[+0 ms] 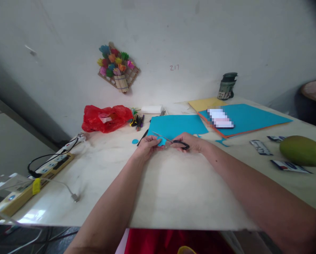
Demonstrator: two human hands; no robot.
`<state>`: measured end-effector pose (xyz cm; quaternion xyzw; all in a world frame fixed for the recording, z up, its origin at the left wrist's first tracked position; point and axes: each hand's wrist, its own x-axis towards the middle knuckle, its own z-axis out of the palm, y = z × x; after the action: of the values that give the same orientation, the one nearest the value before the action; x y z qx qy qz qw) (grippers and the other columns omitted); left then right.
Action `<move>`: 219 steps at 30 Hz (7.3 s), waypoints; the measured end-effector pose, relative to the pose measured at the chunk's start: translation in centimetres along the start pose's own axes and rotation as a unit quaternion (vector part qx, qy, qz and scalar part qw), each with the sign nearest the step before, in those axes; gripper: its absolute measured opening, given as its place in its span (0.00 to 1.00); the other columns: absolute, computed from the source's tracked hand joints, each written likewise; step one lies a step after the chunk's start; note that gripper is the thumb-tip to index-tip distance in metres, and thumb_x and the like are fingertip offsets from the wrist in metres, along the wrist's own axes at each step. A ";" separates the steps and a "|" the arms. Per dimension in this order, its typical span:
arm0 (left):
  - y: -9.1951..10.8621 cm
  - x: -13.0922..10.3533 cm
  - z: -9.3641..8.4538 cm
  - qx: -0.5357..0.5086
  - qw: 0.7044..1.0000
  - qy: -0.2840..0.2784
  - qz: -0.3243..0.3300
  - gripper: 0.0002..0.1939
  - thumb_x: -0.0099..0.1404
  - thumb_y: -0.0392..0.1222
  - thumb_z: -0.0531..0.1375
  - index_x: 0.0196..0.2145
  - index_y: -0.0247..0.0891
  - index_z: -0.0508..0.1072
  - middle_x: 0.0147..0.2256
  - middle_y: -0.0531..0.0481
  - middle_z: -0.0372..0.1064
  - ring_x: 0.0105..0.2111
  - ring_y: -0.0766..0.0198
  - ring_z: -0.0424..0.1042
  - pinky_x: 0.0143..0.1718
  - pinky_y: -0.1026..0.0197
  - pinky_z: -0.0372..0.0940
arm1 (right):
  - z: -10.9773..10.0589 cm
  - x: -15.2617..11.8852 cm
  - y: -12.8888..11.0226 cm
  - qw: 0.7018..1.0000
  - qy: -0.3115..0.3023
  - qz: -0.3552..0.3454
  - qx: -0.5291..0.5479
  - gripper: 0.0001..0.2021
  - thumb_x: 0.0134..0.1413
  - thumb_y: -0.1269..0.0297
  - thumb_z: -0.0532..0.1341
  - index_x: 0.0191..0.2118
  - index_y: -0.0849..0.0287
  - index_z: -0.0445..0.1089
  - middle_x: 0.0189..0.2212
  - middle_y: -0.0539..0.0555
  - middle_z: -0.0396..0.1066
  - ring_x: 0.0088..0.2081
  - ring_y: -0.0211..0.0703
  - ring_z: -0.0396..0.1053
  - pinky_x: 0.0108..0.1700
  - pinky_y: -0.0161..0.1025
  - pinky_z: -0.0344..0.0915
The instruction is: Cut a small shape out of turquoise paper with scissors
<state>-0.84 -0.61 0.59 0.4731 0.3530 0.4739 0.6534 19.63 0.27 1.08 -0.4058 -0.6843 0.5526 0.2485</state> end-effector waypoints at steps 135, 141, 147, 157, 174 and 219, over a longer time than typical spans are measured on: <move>-0.3 0.3 0.4 -0.049 0.998 0.021 0.044 0.11 0.43 0.36 0.68 0.21 0.31 0.69 0.25 0.49 0.71 0.30 0.61 0.73 0.42 0.56 0.65 | 0.0 -1.0 -1.1 0.996 0.001 -0.014 -0.090 0.14 0.45 0.52 0.59 0.29 0.60 0.62 0.15 0.46 0.63 0.14 0.30 0.59 0.14 0.29 0.48; -0.4 0.4 0.3 -0.056 0.997 0.016 0.046 0.10 0.44 0.35 0.67 0.22 0.30 0.70 0.25 0.48 0.71 0.31 0.61 0.73 0.42 0.56 0.65 | 0.1 -1.0 -1.2 0.996 -0.006 -0.011 -0.084 0.15 0.45 0.51 0.59 0.30 0.60 0.63 0.16 0.46 0.63 0.14 0.30 0.59 0.14 0.29 0.49; -0.3 0.4 0.3 -0.055 0.997 0.016 0.044 0.09 0.45 0.35 0.67 0.22 0.30 0.70 0.26 0.47 0.71 0.31 0.60 0.73 0.43 0.55 0.64 | 0.0 -0.8 -1.0 0.997 -0.009 -0.008 -0.075 0.17 0.45 0.49 0.59 0.30 0.60 0.63 0.15 0.45 0.63 0.14 0.30 0.59 0.13 0.28 0.49; -0.4 0.4 0.3 -0.051 0.997 0.017 0.046 0.09 0.44 0.35 0.68 0.23 0.29 0.71 0.26 0.47 0.71 0.31 0.60 0.73 0.42 0.55 0.65 | 0.0 -0.8 -0.9 0.997 -0.009 -0.011 -0.074 0.17 0.44 0.50 0.59 0.30 0.60 0.63 0.15 0.45 0.62 0.14 0.30 0.59 0.13 0.28 0.49; -0.2 0.3 0.4 -0.054 0.998 0.023 0.037 0.10 0.43 0.35 0.68 0.23 0.29 0.72 0.25 0.47 0.71 0.29 0.60 0.73 0.40 0.57 0.65 | 0.2 -0.8 -1.0 0.998 -0.014 -0.008 -0.060 0.17 0.44 0.50 0.59 0.30 0.61 0.62 0.14 0.45 0.60 0.13 0.29 0.56 0.14 0.28 0.48; -0.2 0.3 0.2 -0.040 0.998 0.012 0.043 0.11 0.43 0.36 0.68 0.23 0.30 0.71 0.26 0.47 0.71 0.30 0.60 0.72 0.41 0.55 0.65 | 0.3 -0.8 -1.2 0.997 -0.010 -0.021 -0.067 0.15 0.44 0.53 0.60 0.31 0.61 0.65 0.14 0.45 0.60 0.13 0.29 0.56 0.15 0.28 0.50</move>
<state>-0.56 -0.44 0.42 0.4557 0.3208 0.5209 0.6466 19.53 -0.67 2.26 -0.4012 -0.7308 0.5043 0.2252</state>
